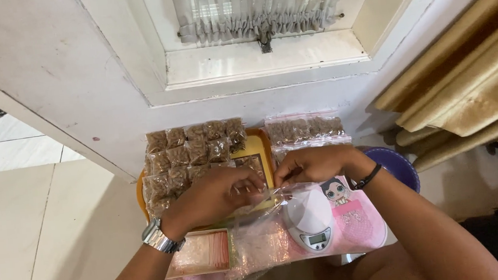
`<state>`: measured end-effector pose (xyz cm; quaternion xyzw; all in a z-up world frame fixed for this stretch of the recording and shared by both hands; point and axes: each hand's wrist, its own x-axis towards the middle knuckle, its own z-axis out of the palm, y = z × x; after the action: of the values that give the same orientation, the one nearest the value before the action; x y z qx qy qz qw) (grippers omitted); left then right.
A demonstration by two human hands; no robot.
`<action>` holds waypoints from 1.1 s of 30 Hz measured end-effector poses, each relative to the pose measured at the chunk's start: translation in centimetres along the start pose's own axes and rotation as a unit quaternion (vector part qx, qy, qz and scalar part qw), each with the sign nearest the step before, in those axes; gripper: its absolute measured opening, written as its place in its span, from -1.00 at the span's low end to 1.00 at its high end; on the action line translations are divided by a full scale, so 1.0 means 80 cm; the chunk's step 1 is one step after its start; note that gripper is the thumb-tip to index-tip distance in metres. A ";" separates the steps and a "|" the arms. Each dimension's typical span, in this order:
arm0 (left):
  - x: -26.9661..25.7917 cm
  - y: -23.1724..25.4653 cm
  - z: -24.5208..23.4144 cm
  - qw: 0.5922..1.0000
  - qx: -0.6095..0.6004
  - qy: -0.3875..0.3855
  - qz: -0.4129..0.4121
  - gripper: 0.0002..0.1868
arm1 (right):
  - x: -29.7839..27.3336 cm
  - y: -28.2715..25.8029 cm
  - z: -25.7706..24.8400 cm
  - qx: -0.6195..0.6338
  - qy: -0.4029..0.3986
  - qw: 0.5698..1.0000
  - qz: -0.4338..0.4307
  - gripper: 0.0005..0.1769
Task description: Weighing and portioning small snacks into plastic bags using a digital scale and organizing them in a tray.
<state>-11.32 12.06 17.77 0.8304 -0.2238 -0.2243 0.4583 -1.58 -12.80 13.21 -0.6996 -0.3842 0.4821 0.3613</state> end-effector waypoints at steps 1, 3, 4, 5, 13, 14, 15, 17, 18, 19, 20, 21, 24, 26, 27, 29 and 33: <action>0.001 -0.003 0.002 1.000 -0.001 0.000 -0.002 -0.72 | 0.001 0.001 0.000 0.001 -0.001 1.000 0.000 -0.75; 0.005 -0.009 0.008 0.999 0.016 0.022 0.029 -0.79 | 0.000 0.006 0.000 0.027 0.004 1.000 -0.007 -0.75; 0.007 -0.012 0.010 0.999 0.016 0.022 0.029 -0.79 | -0.001 0.015 0.000 0.027 0.004 1.000 -0.007 -0.75; 0.008 -0.015 0.011 0.999 0.009 0.026 0.026 -0.81 | -0.002 0.023 -0.001 0.026 0.008 1.000 -0.008 -0.75; 0.011 -0.016 0.018 0.999 -0.017 0.049 0.012 -0.80 | -0.007 0.023 -0.001 0.043 0.026 0.998 -0.028 -0.79; 0.010 -0.011 0.015 0.999 -0.023 0.037 0.019 -0.77 | -0.009 0.022 -0.001 0.050 0.025 0.998 -0.035 -0.78; 0.008 -0.006 0.011 0.999 -0.029 0.025 0.026 -0.75 | -0.011 0.022 -0.001 0.057 0.023 0.997 -0.042 -0.76; 0.005 -0.001 0.004 0.999 -0.035 0.022 0.019 -0.77 | -0.012 0.027 -0.002 0.070 0.025 0.996 -0.045 -0.75; 0.003 0.002 0.000 0.999 -0.041 0.021 0.012 -0.79 | -0.012 0.029 -0.002 0.082 0.026 0.995 -0.047 -0.75; 0.003 0.001 0.001 0.999 -0.041 0.020 0.012 -0.79 | -0.012 0.026 -0.002 0.082 0.026 0.995 -0.047 -0.75; 0.003 0.001 0.002 0.999 -0.040 0.027 0.005 -0.79 | -0.012 0.023 -0.002 0.090 0.025 0.994 -0.053 -0.74; 0.003 0.000 0.003 0.999 -0.038 0.033 -0.001 -0.79 | -0.013 0.020 -0.001 0.097 0.024 0.993 -0.059 -0.73; 0.010 -0.010 0.016 0.998 -0.014 0.056 0.004 -0.87 | -0.009 0.020 0.003 0.115 0.025 0.991 -0.071 -0.75; 0.011 -0.017 0.020 0.996 -0.024 0.079 -0.032 -0.85 | -0.010 0.013 0.006 0.099 0.055 0.991 -0.074 -0.73; 0.011 -0.020 0.021 0.992 -0.033 0.098 -0.066 -0.83 | -0.011 0.009 0.007 0.085 0.087 0.990 -0.078 -0.70; 0.015 -0.032 0.030 0.988 -0.020 0.130 -0.085 -0.87 | -0.011 -0.006 0.009 0.054 0.200 0.977 -0.054 -0.69; 0.019 -0.035 0.033 0.976 0.021 0.181 -0.121 -0.90 | -0.013 0.008 0.003 -0.039 0.493 0.869 0.009 -0.74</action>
<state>-11.18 10.76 13.81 0.8877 -0.0399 -0.1197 0.4428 -1.92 -13.98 13.01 -0.8630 -0.1686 0.0628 0.4721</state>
